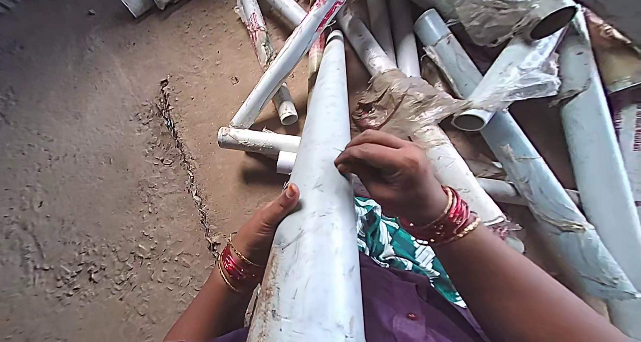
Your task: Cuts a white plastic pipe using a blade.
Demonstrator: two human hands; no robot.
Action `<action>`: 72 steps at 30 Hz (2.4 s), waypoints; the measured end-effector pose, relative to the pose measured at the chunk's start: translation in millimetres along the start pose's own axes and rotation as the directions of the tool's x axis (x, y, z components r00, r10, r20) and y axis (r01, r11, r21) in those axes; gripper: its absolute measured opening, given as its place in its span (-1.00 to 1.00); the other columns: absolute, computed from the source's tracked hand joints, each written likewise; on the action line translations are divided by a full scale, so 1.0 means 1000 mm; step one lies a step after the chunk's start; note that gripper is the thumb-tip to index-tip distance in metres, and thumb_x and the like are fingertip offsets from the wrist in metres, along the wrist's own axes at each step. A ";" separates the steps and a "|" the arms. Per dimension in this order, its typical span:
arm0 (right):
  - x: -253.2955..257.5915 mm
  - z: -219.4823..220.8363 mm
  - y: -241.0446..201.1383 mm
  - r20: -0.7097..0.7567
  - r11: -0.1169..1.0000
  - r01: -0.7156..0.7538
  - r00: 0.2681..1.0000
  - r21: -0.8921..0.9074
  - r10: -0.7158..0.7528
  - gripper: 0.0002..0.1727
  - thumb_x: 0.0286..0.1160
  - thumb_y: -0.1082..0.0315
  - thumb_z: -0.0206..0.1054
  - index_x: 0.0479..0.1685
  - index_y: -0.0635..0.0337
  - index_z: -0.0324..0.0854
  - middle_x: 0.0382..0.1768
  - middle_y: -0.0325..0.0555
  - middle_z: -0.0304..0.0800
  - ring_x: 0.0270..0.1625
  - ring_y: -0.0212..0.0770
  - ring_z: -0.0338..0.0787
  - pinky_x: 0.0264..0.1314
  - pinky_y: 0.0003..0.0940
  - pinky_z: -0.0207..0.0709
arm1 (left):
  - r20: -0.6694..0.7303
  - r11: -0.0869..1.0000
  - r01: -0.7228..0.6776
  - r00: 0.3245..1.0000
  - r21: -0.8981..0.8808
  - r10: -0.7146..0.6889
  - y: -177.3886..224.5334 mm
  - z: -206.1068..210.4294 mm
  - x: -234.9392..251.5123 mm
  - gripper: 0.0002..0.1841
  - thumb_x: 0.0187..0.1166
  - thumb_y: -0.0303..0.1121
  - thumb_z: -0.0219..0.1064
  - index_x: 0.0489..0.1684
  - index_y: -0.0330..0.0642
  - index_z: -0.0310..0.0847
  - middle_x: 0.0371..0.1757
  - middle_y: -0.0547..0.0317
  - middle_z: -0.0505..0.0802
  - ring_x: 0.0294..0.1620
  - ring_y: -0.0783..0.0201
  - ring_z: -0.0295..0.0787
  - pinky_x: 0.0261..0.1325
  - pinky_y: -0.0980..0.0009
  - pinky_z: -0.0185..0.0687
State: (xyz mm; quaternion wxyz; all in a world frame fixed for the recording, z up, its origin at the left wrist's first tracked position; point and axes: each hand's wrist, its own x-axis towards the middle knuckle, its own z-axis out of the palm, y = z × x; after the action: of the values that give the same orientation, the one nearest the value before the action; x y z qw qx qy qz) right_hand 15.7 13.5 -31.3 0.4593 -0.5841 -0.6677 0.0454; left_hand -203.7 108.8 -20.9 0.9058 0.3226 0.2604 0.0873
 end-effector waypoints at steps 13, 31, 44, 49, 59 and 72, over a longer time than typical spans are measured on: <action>0.004 -0.013 0.007 0.053 0.971 -0.038 0.998 0.237 0.026 -0.92 0.38 0.55 0.42 -0.31 0.35 0.84 -0.20 -0.09 0.84 -0.03 -0.48 0.79 0.15 -0.66 0.64 | 0.024 1.000 0.010 1.000 -0.019 -0.010 0.002 0.000 0.001 -0.63 0.50 0.15 0.43 -0.08 0.08 0.80 -0.23 0.30 0.97 -0.17 0.51 0.93 0.00 0.56 0.84; -0.001 -0.013 -0.001 0.035 0.960 -0.177 0.984 0.218 0.174 -0.88 0.41 0.46 0.39 -0.28 0.37 0.78 -0.34 -0.20 0.70 -0.36 -0.66 0.51 -0.31 -0.85 0.37 | -0.045 0.999 0.026 0.999 -0.026 -0.027 0.002 0.006 0.000 -0.65 0.58 0.13 0.36 -0.24 0.08 0.84 -0.32 0.29 0.96 -0.25 0.52 0.92 -0.08 0.57 0.85; 0.005 -0.019 -0.003 0.095 0.929 -0.279 0.960 0.243 0.263 -0.90 0.38 0.46 0.41 -0.26 0.32 0.79 -0.41 -0.32 0.69 -0.46 -0.72 0.48 -0.43 -0.87 0.35 | 0.025 0.996 0.055 0.998 0.065 -0.056 0.006 0.009 0.007 -0.61 0.47 0.12 0.48 0.02 0.08 0.70 -0.23 0.33 0.96 -0.17 0.50 0.93 0.00 0.54 0.86; 0.016 -0.020 0.010 0.131 0.968 -0.249 0.959 -0.039 0.252 -0.86 0.41 0.40 0.31 -0.44 0.20 0.73 -0.51 -0.32 0.64 -0.50 -0.66 0.42 -0.46 -0.75 0.24 | 0.022 0.997 0.053 0.998 0.049 -0.055 0.006 0.009 0.008 -0.61 0.47 0.11 0.50 0.01 0.07 0.71 -0.24 0.32 0.96 -0.19 0.49 0.93 -0.01 0.54 0.86; 0.026 -0.026 0.006 0.255 0.963 -0.222 0.950 0.150 0.179 -0.87 0.43 0.40 0.38 -0.44 0.19 0.74 -0.51 -0.40 0.68 -0.51 -0.78 0.47 -0.48 -0.87 0.30 | 0.012 0.993 0.076 0.997 0.090 -0.078 0.008 0.008 0.008 -0.64 0.49 0.11 0.49 0.00 0.10 0.69 -0.27 0.35 0.95 -0.22 0.52 0.92 -0.05 0.56 0.86; 0.023 -0.028 0.022 0.231 0.957 -0.190 0.943 -0.220 0.240 -0.79 0.57 0.37 0.17 -0.29 0.27 0.68 -0.44 -0.14 0.62 -0.40 -0.40 0.52 -0.31 -0.52 0.38 | 0.049 0.995 0.060 0.997 0.076 -0.064 0.006 0.004 0.010 -0.60 0.46 0.14 0.50 0.00 0.09 0.72 -0.25 0.31 0.95 -0.20 0.49 0.93 -0.03 0.53 0.86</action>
State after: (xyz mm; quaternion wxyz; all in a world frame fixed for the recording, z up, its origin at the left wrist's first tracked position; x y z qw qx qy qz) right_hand 52.8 26.3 -15.4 0.3026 -0.6851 -0.6543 0.1046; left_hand -193.2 114.5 -17.9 0.9018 0.3501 0.2500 0.0411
